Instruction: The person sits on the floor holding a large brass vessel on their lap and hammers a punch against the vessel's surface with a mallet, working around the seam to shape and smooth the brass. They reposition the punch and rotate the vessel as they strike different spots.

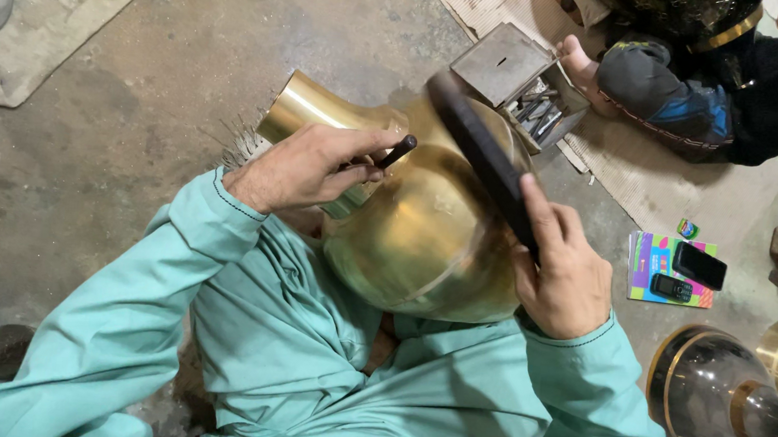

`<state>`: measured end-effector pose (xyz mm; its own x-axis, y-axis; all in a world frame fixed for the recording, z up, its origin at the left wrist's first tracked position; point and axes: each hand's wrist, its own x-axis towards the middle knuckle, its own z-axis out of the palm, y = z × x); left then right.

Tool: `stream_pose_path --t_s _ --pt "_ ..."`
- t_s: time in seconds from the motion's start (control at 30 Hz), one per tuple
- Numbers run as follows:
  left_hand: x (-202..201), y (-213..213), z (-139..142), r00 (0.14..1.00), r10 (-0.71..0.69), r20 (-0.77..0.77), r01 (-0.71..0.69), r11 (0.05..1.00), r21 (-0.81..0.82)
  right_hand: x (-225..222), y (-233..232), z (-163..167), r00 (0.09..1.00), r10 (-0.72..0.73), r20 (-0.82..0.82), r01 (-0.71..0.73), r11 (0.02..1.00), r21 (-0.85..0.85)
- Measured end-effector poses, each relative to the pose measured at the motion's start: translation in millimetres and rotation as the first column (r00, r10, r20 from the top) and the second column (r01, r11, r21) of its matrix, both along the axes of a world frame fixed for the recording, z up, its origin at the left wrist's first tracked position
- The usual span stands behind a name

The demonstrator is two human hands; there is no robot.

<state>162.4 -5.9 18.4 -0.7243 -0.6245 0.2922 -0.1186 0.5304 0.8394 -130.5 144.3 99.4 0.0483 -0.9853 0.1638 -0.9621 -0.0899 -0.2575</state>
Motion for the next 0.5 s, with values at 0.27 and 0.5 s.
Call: stream_pose_path --t_s 0.27,0.5 --pt "-1.9 -4.3 -2.5 1.000 -0.017 -0.019 0.017 0.999 -0.031 -0.9 2.2 -8.1 0.913 0.131 0.386 -0.075 0.985 -0.156" --pt "-0.5 -2.0 -9.5 0.999 0.015 -0.033 -0.016 1.000 -0.024 4.6 -2.3 -1.6 0.966 0.179 0.185 -0.132 0.962 -0.238"
